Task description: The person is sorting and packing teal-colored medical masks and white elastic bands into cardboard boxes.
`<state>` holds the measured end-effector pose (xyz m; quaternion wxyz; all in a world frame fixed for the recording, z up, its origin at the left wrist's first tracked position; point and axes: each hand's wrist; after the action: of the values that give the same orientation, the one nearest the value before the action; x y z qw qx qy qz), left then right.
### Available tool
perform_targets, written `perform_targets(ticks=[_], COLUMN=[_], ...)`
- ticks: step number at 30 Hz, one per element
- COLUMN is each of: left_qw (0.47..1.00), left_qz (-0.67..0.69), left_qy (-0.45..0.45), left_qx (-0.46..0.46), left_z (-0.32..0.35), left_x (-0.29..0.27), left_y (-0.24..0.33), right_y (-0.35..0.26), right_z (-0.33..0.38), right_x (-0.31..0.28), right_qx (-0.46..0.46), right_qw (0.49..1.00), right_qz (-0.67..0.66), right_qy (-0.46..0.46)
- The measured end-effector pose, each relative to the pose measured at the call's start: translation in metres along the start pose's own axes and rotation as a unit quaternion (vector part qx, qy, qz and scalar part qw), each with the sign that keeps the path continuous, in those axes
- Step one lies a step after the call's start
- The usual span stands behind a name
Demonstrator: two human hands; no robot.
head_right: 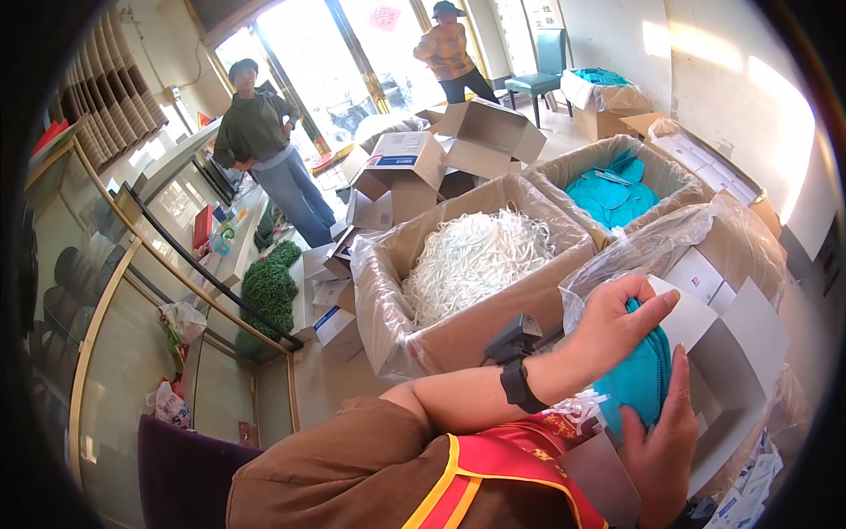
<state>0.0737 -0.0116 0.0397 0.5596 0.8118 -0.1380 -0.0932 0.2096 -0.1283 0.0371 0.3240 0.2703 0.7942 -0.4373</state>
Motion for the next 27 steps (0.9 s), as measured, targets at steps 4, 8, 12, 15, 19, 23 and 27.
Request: perform_targets(ticks=[4, 8, 12, 15, 19, 23, 27], left_qw=[1.000, 0.995, 0.973, 0.954, 0.951, 0.939, 0.922], left_qz=[0.013, 0.050, -0.038, -0.094, -0.039, 0.060, 0.067], left_qy=[-0.004, -0.042, -0.227, -0.284, -0.281, -0.291, -0.320], left_qx=[-0.026, -0.077, 0.004, -0.040, -0.125, -0.173, -0.207], left_z=[0.005, 0.022, 0.043, 0.060, 0.082, 0.089, 0.094], left_x=[0.009, 0.005, -0.015, -0.023, -0.031, -0.031, -0.035], left_y=[-0.009, 0.002, 0.022, 0.026, 0.016, 0.013, 0.014], right_y=[0.008, 0.012, 0.019, 0.004, -0.009, -0.012, -0.011], right_z=[0.001, 0.013, 0.032, 0.045, 0.056, 0.056, 0.061], right_x=[0.005, 0.002, -0.017, -0.019, -0.005, -0.005, 0.000], right_qx=[0.041, 0.053, 0.091, 0.137, 0.162, 0.166, 0.095], right_qw=[0.995, 0.990, 0.973, 0.945, 0.888, 0.907, 0.961], right_qz=[-0.092, -0.133, -0.211, -0.287, -0.420, -0.381, -0.200], right_qy=[0.018, -0.016, 0.004, -0.074, -0.092, -0.070, -0.166])
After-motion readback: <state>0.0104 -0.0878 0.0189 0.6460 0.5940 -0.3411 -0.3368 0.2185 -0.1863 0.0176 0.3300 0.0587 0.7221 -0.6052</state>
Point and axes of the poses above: each hand's wrist, its own z-axis away from the middle knuckle, its own x-axis out of the palm, y = z × x, and after that the axes turned 8 degrees about -y, right-handed
